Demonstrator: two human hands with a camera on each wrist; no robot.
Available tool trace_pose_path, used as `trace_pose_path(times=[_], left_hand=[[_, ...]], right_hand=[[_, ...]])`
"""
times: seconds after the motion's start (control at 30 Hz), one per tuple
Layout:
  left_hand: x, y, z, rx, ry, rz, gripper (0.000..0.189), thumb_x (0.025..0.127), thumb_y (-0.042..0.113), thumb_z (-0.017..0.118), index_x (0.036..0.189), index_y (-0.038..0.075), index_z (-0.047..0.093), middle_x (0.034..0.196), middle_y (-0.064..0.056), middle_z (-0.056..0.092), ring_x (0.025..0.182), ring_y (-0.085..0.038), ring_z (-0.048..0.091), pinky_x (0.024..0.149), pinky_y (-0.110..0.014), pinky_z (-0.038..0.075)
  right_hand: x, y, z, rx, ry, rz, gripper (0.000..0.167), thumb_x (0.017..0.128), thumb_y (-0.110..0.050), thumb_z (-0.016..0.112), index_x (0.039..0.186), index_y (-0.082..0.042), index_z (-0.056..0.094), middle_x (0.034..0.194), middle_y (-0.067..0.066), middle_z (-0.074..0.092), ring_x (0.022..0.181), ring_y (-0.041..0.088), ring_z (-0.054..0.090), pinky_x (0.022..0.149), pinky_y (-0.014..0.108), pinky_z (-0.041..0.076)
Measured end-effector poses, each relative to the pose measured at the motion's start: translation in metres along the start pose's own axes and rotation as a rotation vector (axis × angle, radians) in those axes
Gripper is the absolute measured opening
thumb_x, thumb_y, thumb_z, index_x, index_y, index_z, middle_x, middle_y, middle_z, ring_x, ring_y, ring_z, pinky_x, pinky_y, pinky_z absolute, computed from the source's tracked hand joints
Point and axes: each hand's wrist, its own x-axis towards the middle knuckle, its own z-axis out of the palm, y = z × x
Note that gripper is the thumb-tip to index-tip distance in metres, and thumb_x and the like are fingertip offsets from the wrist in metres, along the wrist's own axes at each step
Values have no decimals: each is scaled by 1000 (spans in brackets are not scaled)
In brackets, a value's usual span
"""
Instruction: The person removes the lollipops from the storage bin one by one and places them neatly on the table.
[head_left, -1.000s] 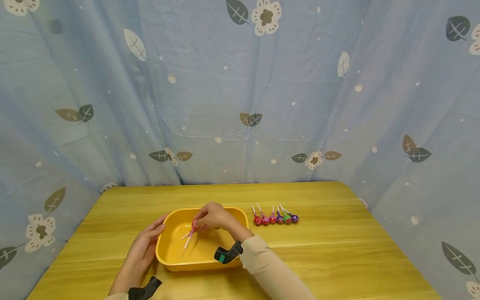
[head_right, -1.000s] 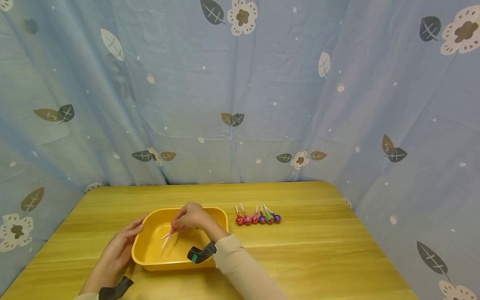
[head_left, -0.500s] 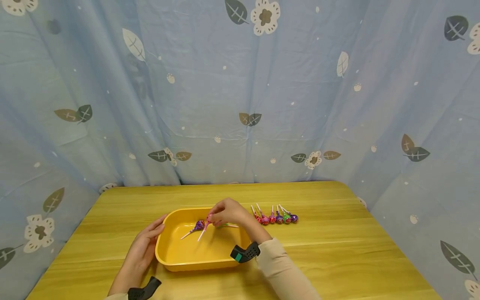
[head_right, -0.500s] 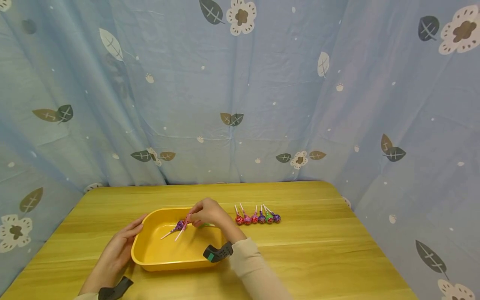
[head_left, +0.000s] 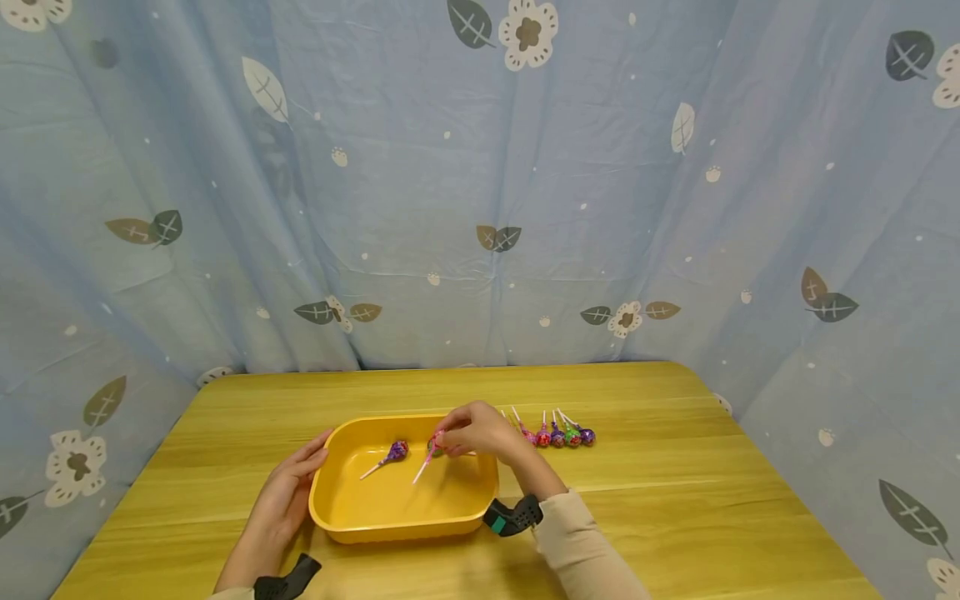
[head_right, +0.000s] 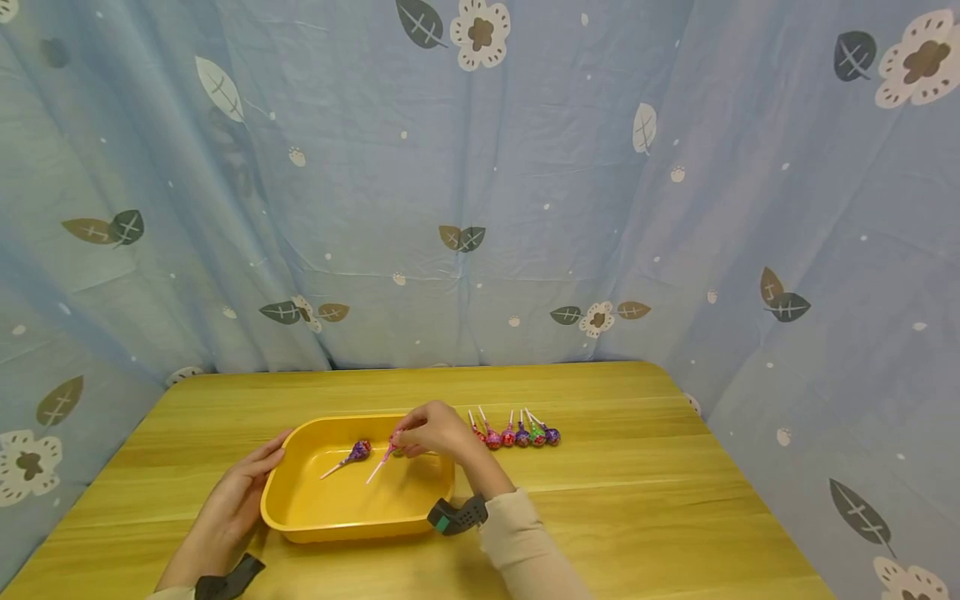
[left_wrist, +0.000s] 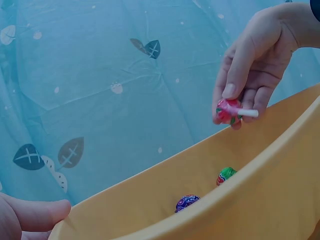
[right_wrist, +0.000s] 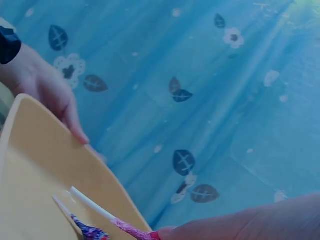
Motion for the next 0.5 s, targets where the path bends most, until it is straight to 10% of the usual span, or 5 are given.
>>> trace_pose_path(times=[0.5], left_hand=[[0,0,-1,8,-23,10,26,103,12,48,111,32,64,114,19,61,111,-2,55,99,-24,43]], right_hand=[[-17,17,-38,111,51,14,28,92,-14,68,113,4,67,97,11,69,95,37,67,81,43,55]])
